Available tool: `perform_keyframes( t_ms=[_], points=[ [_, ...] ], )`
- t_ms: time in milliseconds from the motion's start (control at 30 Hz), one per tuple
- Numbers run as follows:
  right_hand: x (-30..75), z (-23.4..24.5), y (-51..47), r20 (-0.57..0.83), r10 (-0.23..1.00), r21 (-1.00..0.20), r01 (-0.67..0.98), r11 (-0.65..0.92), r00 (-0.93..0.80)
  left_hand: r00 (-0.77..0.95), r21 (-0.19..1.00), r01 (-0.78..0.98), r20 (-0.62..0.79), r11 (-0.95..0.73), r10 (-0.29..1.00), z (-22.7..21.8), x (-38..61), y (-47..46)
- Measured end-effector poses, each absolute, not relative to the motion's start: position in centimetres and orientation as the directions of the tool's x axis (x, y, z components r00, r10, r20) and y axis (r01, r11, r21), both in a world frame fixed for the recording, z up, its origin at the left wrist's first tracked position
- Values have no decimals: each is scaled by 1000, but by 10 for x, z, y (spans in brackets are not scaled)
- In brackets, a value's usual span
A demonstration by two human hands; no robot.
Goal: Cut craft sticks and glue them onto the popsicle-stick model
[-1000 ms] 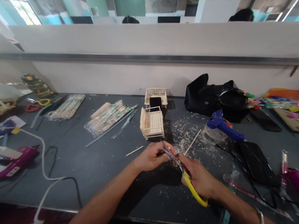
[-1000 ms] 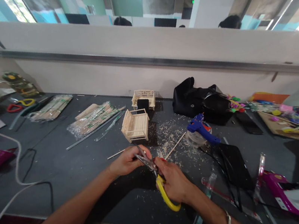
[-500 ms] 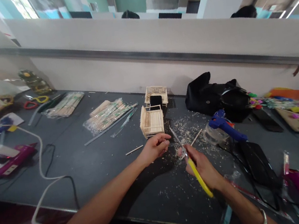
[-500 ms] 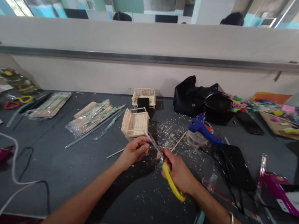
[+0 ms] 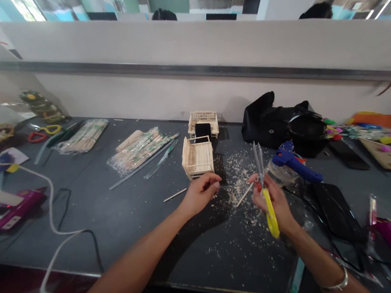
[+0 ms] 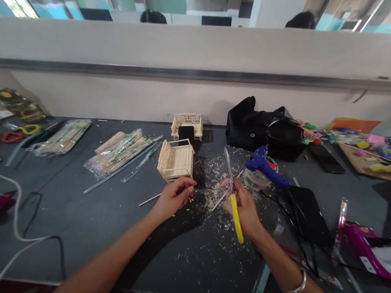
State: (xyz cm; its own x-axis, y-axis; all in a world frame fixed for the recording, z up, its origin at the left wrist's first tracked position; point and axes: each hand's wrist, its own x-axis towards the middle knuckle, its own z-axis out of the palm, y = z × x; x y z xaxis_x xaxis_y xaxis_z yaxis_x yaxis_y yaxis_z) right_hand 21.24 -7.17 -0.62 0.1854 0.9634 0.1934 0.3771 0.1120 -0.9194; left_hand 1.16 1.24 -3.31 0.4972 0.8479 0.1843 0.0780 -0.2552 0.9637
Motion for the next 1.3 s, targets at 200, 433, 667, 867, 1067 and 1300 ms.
perform_keyframes(
  t_ms=[200,433,667,867,1067,1300],
  points=[
    [222,-9,-65,371,863,-779,620,89,342,533,809,232,359,-540,767,-35,11,13],
    [225,-13,-60,514,741,-750,645,144,432,584,742,374,278,-556,763,-23,13,7],
    [223,-14,-61,517,720,-797,567,207,464,695,582,534,111,-613,710,-5,44,20],
    [224,-18,-60,541,712,-776,592,218,447,761,494,507,128,-706,636,-4,89,38],
    [226,-18,-59,543,713,-767,607,206,444,805,384,531,47,-755,591,-6,113,38],
    [227,-19,-57,544,721,-768,602,221,429,801,332,563,5,-757,598,-6,115,35]
  ],
)
